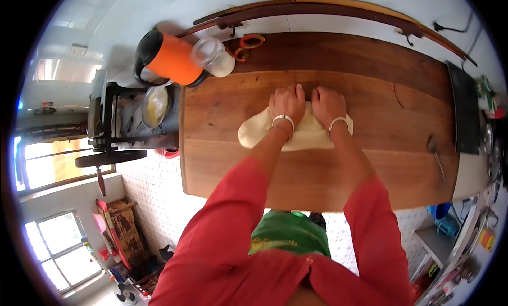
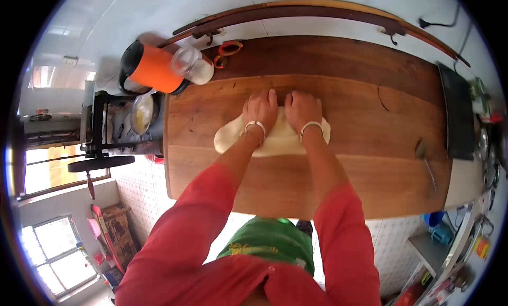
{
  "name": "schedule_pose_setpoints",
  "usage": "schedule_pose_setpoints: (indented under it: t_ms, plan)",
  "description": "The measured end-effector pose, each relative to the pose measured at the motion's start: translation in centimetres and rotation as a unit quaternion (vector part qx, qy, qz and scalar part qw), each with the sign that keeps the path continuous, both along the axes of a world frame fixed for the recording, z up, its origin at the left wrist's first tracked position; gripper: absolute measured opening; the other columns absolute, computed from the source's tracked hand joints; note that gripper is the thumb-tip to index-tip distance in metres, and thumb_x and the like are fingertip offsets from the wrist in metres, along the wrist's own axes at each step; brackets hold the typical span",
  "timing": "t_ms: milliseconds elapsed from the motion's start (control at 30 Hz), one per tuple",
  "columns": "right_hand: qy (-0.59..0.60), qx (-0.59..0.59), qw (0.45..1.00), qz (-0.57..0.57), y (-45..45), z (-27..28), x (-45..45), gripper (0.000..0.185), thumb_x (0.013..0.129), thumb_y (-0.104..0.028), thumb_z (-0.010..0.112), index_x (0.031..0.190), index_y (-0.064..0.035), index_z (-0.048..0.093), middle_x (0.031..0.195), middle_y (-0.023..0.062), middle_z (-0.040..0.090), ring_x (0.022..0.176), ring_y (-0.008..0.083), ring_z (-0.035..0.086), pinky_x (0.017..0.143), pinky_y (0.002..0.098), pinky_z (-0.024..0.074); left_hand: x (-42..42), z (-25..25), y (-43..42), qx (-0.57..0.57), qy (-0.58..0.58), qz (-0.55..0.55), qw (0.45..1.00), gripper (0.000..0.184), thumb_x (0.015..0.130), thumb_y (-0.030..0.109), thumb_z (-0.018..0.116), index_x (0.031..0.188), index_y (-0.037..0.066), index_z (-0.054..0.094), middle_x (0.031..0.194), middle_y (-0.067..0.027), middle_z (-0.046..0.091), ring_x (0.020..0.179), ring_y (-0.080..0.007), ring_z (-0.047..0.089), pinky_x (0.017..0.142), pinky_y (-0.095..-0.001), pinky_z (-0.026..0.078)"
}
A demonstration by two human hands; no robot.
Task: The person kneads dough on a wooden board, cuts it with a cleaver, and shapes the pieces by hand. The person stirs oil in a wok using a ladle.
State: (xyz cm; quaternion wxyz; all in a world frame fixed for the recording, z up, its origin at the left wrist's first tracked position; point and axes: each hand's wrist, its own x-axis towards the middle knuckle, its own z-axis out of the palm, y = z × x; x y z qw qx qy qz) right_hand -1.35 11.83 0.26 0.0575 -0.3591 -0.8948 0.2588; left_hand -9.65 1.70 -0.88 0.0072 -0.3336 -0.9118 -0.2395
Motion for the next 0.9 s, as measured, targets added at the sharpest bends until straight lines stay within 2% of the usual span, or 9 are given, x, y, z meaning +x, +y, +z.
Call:
schedule_pose_setpoints:
  t_ms: [100,167,267,333,400,500,567,700,900]
  plan:
    - [-0.023,0.109,0.992,0.059,-2.5,-0.3,2.1,0.040,0.096,-0.031,0.040,0.081,-0.0077,0.068,0.084,0.0120,0.069,0.090,0.0338,0.064,0.081,0.0488,0.0468,0.1,2.5,-0.1,0.013,0.057,-0.029,0.998,0.041,0.097,0.035,0.041,0.083,0.007,0.067,0.096,-0.0126,0.069,0.087,-0.0335,0.062,0.086,-0.0451,0.045]
    - [-0.019,0.048,0.997,0.053,-4.1,2.3,4.5,0.042,0.097,-0.032,0.038,0.080,-0.0080,0.068,0.085,0.0125,0.069,0.089,0.0346,0.064,0.082,0.0486,0.0471,1.3,6.8,-2.9,-0.237,-0.191,-0.103,0.947,0.043,0.098,0.036,0.037,0.088,0.006,0.067,0.107,-0.0118,0.068,0.092,-0.0347,0.062,0.089,-0.0467,0.044]
    - [-0.062,-0.018,0.997,0.043,-7.1,8.4,6.2,0.043,0.097,-0.033,0.036,0.082,-0.0080,0.068,0.088,0.0130,0.070,0.088,0.0356,0.064,0.085,0.0472,0.0463,0.5,6.5,-7.2,-0.198,-0.161,-0.201,0.946,0.044,0.098,0.036,0.037,0.090,0.006,0.068,0.108,-0.0121,0.068,0.101,-0.0345,0.061,0.093,-0.0497,0.041]
    - [-0.115,-0.031,0.992,0.030,-10.8,9.0,6.9,0.042,0.097,-0.033,0.037,0.084,-0.0078,0.068,0.091,0.0131,0.070,0.088,0.0358,0.064,0.087,0.0460,0.0452,2.4,7.6,-11.3,-0.196,-0.148,-0.172,0.954,0.041,0.098,0.035,0.037,0.093,0.007,0.067,0.106,-0.0120,0.069,0.104,-0.0336,0.060,0.095,-0.0504,0.040]
    - [-0.019,0.029,0.998,0.058,-13.6,7.0,6.9,0.031,0.095,-0.029,0.044,0.091,-0.0087,0.067,0.100,0.0090,0.070,0.095,0.0308,0.063,0.094,0.0448,0.0404,4.3,7.2,-14.0,-0.194,-0.127,-0.138,0.963,0.039,0.098,0.034,0.038,0.097,0.007,0.066,0.103,-0.0120,0.069,0.107,-0.0327,0.059,0.097,-0.0511,0.038]
    - [0.146,0.167,0.975,0.012,-17.7,5.4,9.4,0.021,0.090,-0.024,0.052,0.099,-0.0114,0.066,0.104,0.0036,0.069,0.103,0.0235,0.059,0.099,0.0451,0.0345,7.2,4.0,-17.8,-0.036,-0.027,-0.137,0.990,0.038,0.095,0.034,0.040,0.108,0.007,0.063,0.107,-0.0115,0.067,0.111,-0.0304,0.057,0.101,-0.0528,0.034]
    - [0.146,0.192,0.970,0.026,-19.1,4.0,11.4,0.022,0.088,-0.023,0.055,0.106,-0.0130,0.065,0.111,0.0022,0.066,0.108,0.0209,0.057,0.100,0.0459,0.0330,9.0,2.6,-19.6,0.063,0.076,-0.148,0.984,0.041,0.093,0.034,0.042,0.120,0.007,0.058,0.121,-0.0107,0.060,0.118,-0.0295,0.050,0.104,-0.0517,0.027]
    - [0.151,0.229,0.959,0.065,-19.2,2.1,12.9,0.038,0.086,-0.024,0.058,0.122,-0.0146,0.060,0.127,0.0014,0.059,0.116,0.0191,0.053,0.103,0.0453,0.0300,9.4,0.1,-20.6,0.011,0.099,-0.187,0.977,0.050,0.093,0.037,0.040,0.128,0.005,0.054,0.133,-0.0107,0.051,0.127,-0.0295,0.042,0.109,-0.0533,0.018]
    - [0.122,0.206,0.969,0.066,-15.5,0.9,9.7,0.041,0.085,-0.025,0.058,0.124,-0.0135,0.059,0.131,0.0025,0.057,0.120,0.0215,0.050,0.105,0.0460,0.0293,5.8,-0.7,-16.4,0.029,0.080,-0.184,0.979,0.049,0.092,0.039,0.042,0.125,0.006,0.057,0.128,-0.0099,0.056,0.123,-0.0279,0.047,0.110,-0.0542,0.019]
